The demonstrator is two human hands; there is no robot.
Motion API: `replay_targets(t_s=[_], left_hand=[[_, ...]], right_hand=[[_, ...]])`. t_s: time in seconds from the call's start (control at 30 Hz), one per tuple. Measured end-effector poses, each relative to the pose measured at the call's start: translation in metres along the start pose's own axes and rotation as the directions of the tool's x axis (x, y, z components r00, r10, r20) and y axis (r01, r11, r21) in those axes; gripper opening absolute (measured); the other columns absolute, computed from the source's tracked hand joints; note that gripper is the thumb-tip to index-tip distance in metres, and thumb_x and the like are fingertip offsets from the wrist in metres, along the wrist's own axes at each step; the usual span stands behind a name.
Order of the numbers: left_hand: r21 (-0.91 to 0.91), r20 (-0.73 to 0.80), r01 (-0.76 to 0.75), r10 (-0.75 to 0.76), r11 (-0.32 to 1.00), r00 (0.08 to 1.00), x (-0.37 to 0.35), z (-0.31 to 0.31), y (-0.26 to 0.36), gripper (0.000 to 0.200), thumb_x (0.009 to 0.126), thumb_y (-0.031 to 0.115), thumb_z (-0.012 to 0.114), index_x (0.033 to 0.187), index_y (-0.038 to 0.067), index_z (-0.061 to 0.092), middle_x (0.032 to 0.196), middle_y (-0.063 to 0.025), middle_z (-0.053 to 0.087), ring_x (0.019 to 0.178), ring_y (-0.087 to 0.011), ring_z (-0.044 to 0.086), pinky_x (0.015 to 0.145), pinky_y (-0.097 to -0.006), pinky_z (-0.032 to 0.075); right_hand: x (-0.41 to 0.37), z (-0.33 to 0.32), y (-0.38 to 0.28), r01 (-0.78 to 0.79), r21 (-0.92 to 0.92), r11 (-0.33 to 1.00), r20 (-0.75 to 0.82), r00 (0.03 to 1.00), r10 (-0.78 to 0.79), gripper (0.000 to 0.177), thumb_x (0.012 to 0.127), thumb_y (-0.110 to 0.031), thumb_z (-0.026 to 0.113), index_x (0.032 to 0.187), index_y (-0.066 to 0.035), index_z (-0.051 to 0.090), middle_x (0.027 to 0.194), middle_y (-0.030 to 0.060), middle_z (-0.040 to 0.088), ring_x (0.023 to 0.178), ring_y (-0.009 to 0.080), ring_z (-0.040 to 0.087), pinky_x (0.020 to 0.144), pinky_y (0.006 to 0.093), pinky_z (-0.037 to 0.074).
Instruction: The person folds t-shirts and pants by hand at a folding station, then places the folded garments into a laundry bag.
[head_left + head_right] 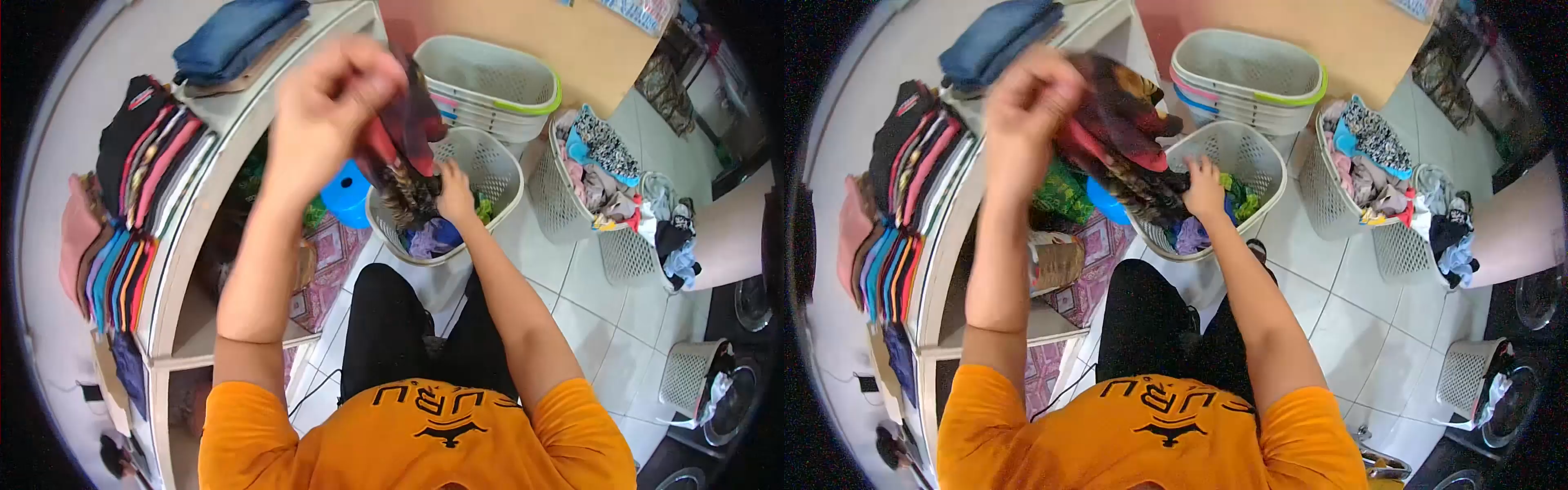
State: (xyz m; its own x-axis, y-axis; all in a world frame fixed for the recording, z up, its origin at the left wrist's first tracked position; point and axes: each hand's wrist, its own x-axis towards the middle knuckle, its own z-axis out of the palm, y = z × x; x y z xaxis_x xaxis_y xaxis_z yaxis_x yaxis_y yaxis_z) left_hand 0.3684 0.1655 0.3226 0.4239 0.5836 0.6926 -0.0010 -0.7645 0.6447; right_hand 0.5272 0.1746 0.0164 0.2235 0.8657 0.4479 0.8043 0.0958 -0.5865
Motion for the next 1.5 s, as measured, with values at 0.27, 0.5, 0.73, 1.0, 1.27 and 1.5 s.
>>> replay_targets(t_s=[0.27, 0.5, 0.73, 1.0, 1.27, 1.5], left_hand=[[0.058, -0.353, 0.053, -0.029, 0.997, 0.935, 0.033, -0.196, 0.052, 0.014, 0.081, 0.009, 0.058, 0.094, 0.003, 0.057, 0.077, -0.0005, 0.057, 0.063, -0.0066, 0.051, 0.057, -0.0166, 0.039], [0.006, -0.601, 0.079, -0.059, 0.997, 0.797, -0.026, -0.237, 0.067, 0.019, 0.083, 0.004, 0.053, 0.101, -0.001, 0.056, 0.088, -0.0052, 0.059, 0.079, -0.0109, 0.056, 0.07, -0.0206, 0.045], [0.069, -0.409, 0.262, -0.212, 0.963, 0.887, -0.069, -0.216, 0.065, 0.027, 0.086, 0.004, 0.046, 0.112, 0.001, 0.048, 0.093, -0.0026, 0.056, 0.081, -0.0087, 0.051, 0.074, -0.0196, 0.039], [-0.351, 0.166, 0.764, -0.767, 0.541, 0.62, -0.091, -0.098, -0.071, 0.029, 0.078, -0.007, 0.035, 0.103, 0.005, 0.043, 0.105, -0.0095, 0.054, 0.074, -0.0138, 0.054, 0.069, -0.026, 0.052], [-0.689, 0.118, 0.552, -0.68, 0.469, 0.724, -0.016, -0.027, -0.147, 0.023, 0.081, -0.001, 0.041, 0.104, 0.004, 0.045, 0.096, -0.0103, 0.053, 0.091, -0.0235, 0.054, 0.086, -0.0405, 0.043], [-0.072, -0.106, 0.747, -0.75, 0.661, 0.653, -0.137, 0.006, -0.165, 0.056, 0.077, 0.022, 0.061, 0.123, 0.003, 0.036, 0.117, -0.0154, 0.047, 0.108, -0.0256, 0.044, 0.091, -0.0371, 0.034]], right_hand=[[0.047, -0.123, 0.019, -0.111, 0.31, 0.944, -0.311, 0.927, 0.21, 0.021, 0.077, -0.007, 0.047, 0.092, -0.001, 0.059, 0.083, 0.0143, 0.061, 0.074, 0.0241, 0.059, 0.066, 0.034, 0.046], [0.003, -0.371, -0.051, -0.032, -0.48, 0.876, -0.244, 0.965, -0.099, 0.031, 0.064, 0.005, 0.052, 0.094, -0.001, 0.054, 0.097, 0.0171, 0.054, 0.093, 0.0335, 0.052, 0.081, 0.0321, 0.041], [-0.07, -0.432, -0.043, -0.205, -0.161, 0.965, -0.095, 0.977, 0.192, 0.024, 0.073, 0.007, 0.045, 0.096, 0.002, 0.052, 0.085, 0.0014, 0.054, 0.084, 0.0111, 0.049, 0.079, 0.0196, 0.037], [-0.111, -0.466, -0.021, -0.247, 0.083, 0.965, -0.355, 0.898, 0.26, 0.022, 0.083, -0.001, 0.041, 0.102, 0.001, 0.052, 0.095, 0.0018, 0.054, 0.092, 0.0108, 0.048, 0.084, 0.0214, 0.034], [-0.174, -0.484, -0.117, 0.181, 0.668, 0.722, -0.339, 0.937, 0.078, 0.036, 0.074, -0.022, 0.056, 0.102, 0.0, 0.05, 0.09, 0.0101, 0.056, 0.079, 0.0173, 0.054, 0.069, 0.0293, 0.044], [-0.184, -0.191, -0.206, -0.533, 0.65, 0.542, 0.746, 0.581, -0.324, 0.055, 0.077, -0.017, 0.062, 0.125, -0.009, 0.037, 0.107, 0.0132, 0.054, 0.106, 0.0256, 0.046, 0.09, 0.0304, 0.035]])
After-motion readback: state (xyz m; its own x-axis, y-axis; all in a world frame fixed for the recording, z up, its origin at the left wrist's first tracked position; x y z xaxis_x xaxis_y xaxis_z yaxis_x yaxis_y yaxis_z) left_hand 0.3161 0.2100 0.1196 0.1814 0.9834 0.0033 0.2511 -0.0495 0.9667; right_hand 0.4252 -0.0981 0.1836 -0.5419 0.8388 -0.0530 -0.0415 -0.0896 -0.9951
